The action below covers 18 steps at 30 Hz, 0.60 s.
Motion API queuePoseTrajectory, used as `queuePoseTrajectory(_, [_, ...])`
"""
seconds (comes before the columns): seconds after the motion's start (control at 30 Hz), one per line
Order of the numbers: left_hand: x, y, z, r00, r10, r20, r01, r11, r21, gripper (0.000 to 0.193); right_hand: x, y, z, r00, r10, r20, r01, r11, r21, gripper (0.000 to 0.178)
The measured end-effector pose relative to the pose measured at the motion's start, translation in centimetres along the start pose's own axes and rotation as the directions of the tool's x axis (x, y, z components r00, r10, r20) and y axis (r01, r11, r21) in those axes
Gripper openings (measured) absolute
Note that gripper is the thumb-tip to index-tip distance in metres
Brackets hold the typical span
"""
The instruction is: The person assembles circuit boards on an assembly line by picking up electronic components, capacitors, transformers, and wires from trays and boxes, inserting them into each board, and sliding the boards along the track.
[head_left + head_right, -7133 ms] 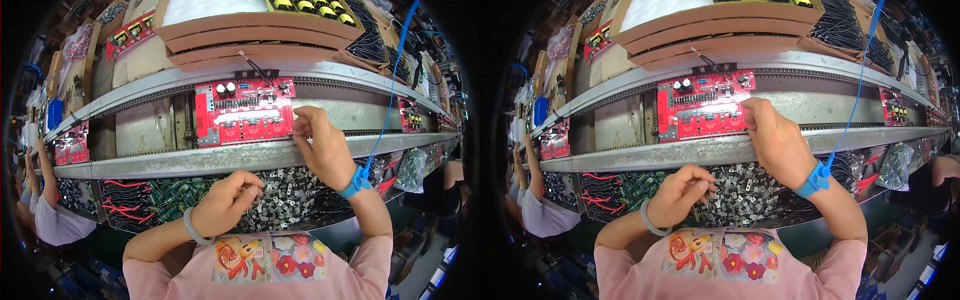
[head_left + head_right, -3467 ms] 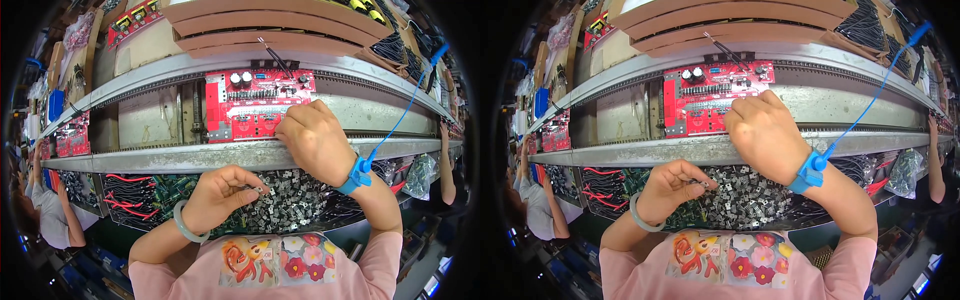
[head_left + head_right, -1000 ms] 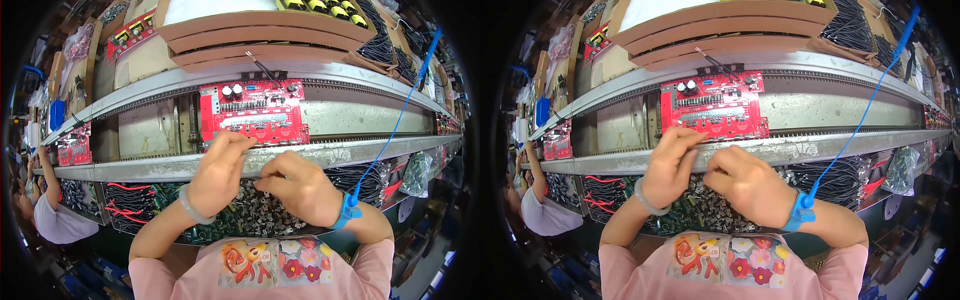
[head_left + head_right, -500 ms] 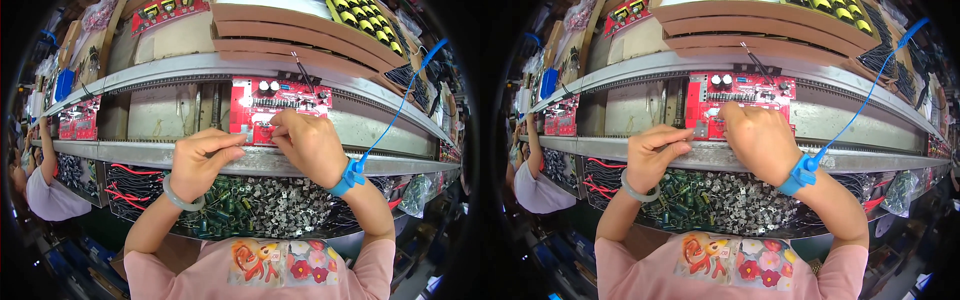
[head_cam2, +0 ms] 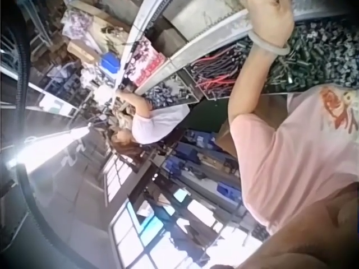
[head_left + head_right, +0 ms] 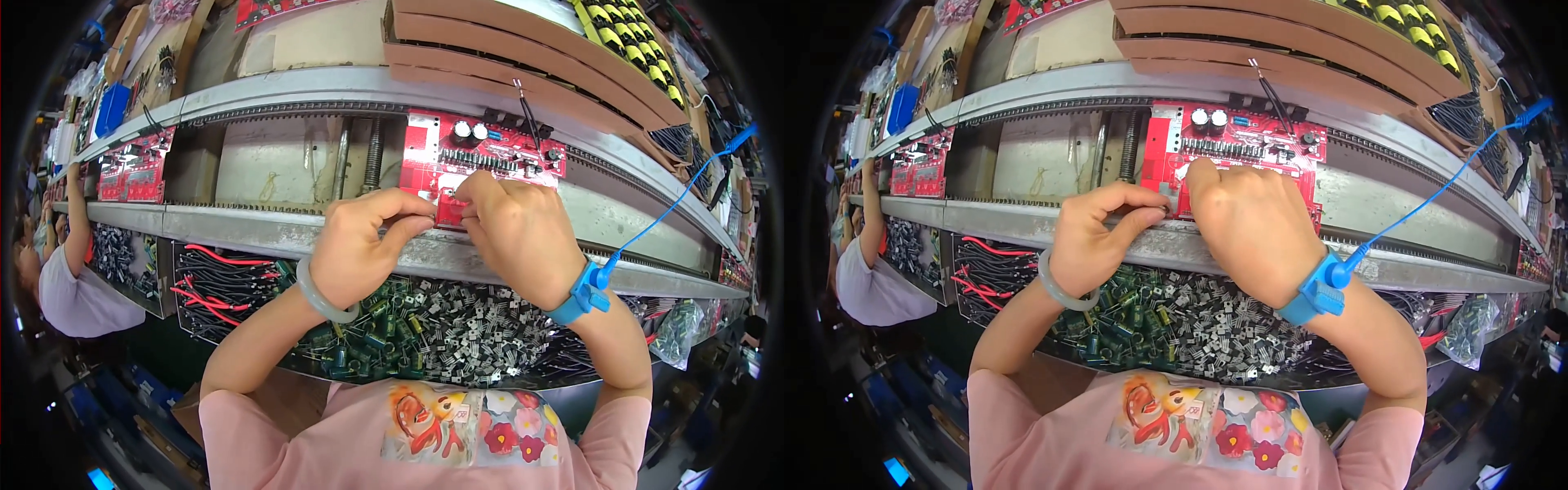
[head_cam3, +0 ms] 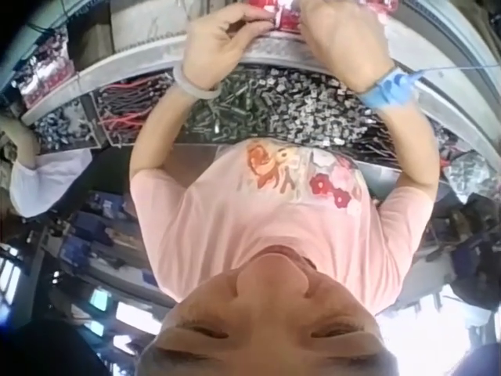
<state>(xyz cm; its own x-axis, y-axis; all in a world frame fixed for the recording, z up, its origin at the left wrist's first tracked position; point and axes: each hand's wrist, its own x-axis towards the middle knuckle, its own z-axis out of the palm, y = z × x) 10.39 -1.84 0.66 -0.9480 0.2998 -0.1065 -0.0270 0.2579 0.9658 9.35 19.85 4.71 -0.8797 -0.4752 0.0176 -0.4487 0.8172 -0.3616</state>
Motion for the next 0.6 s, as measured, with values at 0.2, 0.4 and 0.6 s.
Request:
queuePoseTrajectory(0.2, [0.5,0.1,0.4,0.972,0.234,0.036,-0.237,0.955,0.179,0.013,-0.5,-1.1,0.7,0.999,-0.015,-0.052,0.014,1.0,-0.026,0.014])
queuePoseTrajectory(0.4, [0.6,-0.3,0.9,0.923,0.382,0.05,-0.377,0.871,0.315,0.013,-1.5,-1.3,1.2,0.976,-0.123,-0.182,0.109,0.991,-0.083,0.016])
queuePoseTrajectory(0.6, [0.9,-0.4,1.2,0.879,0.467,0.097,-0.468,0.803,0.369,0.012,-6.5,-5.2,3.2,0.871,-0.486,0.076,0.465,0.864,0.195,0.026])
